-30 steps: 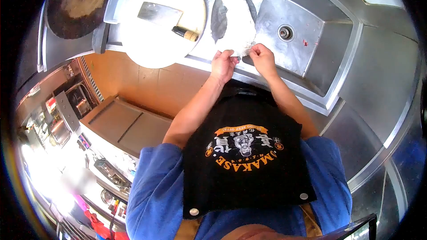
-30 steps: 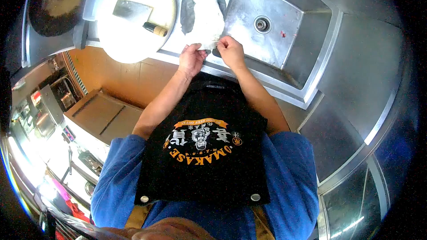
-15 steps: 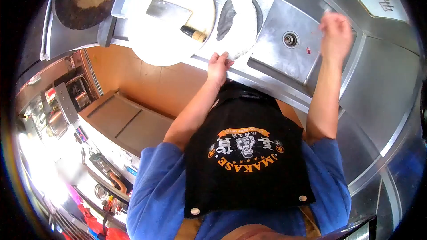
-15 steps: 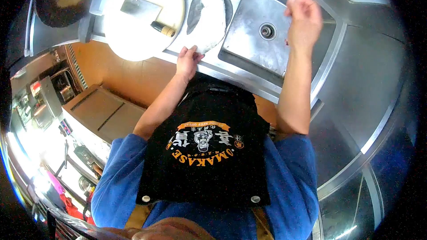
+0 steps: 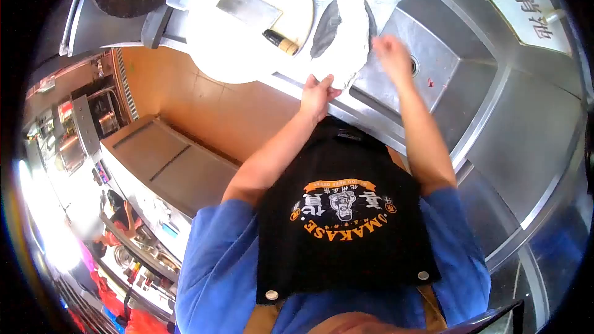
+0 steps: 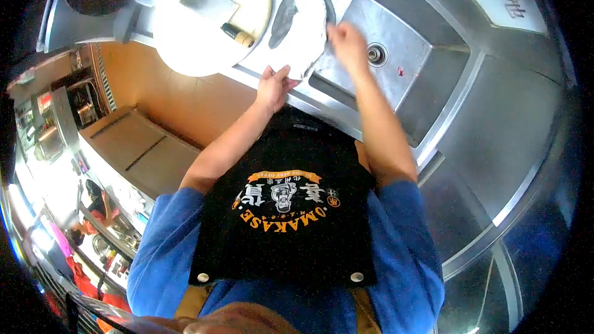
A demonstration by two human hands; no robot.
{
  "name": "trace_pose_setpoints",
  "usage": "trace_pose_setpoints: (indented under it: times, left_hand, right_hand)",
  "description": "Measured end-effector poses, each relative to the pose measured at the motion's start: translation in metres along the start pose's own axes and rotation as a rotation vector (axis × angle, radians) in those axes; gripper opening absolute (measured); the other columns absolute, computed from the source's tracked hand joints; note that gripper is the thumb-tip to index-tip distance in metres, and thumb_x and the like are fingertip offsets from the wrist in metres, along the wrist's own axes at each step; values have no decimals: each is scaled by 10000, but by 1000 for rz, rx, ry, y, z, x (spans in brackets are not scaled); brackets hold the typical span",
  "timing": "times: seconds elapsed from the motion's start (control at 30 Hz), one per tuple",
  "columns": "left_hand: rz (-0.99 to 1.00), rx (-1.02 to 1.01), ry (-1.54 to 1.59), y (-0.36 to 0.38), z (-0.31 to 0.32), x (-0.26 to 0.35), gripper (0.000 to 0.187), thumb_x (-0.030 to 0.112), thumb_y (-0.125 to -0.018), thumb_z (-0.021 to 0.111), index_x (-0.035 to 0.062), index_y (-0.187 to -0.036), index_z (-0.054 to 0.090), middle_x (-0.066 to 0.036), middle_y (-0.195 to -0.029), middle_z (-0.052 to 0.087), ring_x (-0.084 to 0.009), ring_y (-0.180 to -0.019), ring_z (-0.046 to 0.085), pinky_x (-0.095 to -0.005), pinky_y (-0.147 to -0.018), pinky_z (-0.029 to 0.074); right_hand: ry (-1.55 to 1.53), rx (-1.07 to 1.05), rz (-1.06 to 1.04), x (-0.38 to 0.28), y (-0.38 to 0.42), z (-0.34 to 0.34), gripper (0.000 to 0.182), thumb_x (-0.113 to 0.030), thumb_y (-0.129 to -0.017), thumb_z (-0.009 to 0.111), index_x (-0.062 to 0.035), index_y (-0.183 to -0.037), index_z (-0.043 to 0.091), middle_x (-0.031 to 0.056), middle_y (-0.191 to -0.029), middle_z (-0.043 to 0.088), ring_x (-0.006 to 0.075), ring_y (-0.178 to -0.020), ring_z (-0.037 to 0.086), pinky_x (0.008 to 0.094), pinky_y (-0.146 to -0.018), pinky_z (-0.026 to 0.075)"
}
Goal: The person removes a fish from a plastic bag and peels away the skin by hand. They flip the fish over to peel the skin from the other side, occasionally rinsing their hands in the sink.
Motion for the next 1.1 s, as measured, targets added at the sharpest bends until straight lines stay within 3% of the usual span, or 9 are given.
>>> trace_pose_setpoints:
  times: [0.03,0.17,0.3,0.47,0.53,0.73,0.9,1.0,1.1]
  left_hand:
    - [-54,-46,65,3,2,-1,297,83,-916,569,64,-1171,417,-111,-1095,586,-218,-873,629,-347,-761,543]
    - [-49,-66,86,9,15,0,296,50,-920,546,78,-1180,409,-118,-1102,587,-222,-876,628,-357,-769,556]
    - [-57,-76,35,16,27,-5,304,34,-913,549,82,-1179,409,-116,-1096,583,-223,-890,625,-357,-766,560]
    - [2,-70,56,18,33,-9,328,6,-900,548,73,-1187,405,-109,-1093,577,-220,-916,617,-337,-742,567]
    - [33,-40,15,20,34,-9,323,-7,-894,549,54,-1183,421,-117,-1072,589,-207,-877,627,-315,-694,567]
    - [171,-22,-143,18,22,-12,277,-1,-889,547,48,-1140,441,-121,-998,603,-209,-820,633,-296,-676,553]
    - [172,46,-50,-2,-8,-2,191,17,-895,559,42,-1036,432,-119,-927,604,-188,-709,600,-318,-705,559]
    - [38,62,77,-3,-21,-18,228,58,-887,593,41,-1063,450,-104,-968,593,-192,-823,594,-342,-776,542]
    - [-25,-19,94,-5,-16,-25,223,103,-863,639,31,-1031,511,-88,-903,599,-176,-768,584,-315,-724,517]
  right_hand:
    - [-54,95,-128,12,31,17,310,-333,-892,616,-24,-894,637,140,-815,670,253,-755,642,374,-708,492]
    - [-332,-52,-54,31,98,63,273,-249,-848,690,-5,-959,640,144,-858,692,220,-758,667,314,-698,508]
    - [-373,63,8,27,99,69,269,-245,-831,708,7,-904,647,149,-780,684,237,-673,656,333,-639,505]
    - [-82,36,-57,20,99,55,207,-212,-853,645,-10,-821,610,157,-763,658,336,-656,630,404,-603,498]
    - [154,154,-371,24,101,59,171,-177,-859,598,-33,-782,549,155,-736,631,376,-658,612,455,-593,490]
    - [259,92,-529,42,75,51,140,-152,-827,590,-50,-771,514,163,-727,608,382,-676,607,481,-601,481]
    - [306,196,-195,79,55,9,162,-201,-883,555,-48,-827,560,192,-785,629,392,-729,607,477,-625,471]
    - [43,63,-92,70,58,13,130,-175,-899,575,-50,-917,604,147,-778,655,292,-717,640,385,-640,495]
    - [-201,-32,-45,56,70,34,150,-103,-899,565,-57,-1006,659,107,-807,674,186,-716,627,300,-674,491]
Point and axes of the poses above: each hand's wrist, its own y-axis away from the middle knuckle, its own z-axis out of the palm, x = y × z, the point moved 2 cm from there along -y, towards the middle knuckle
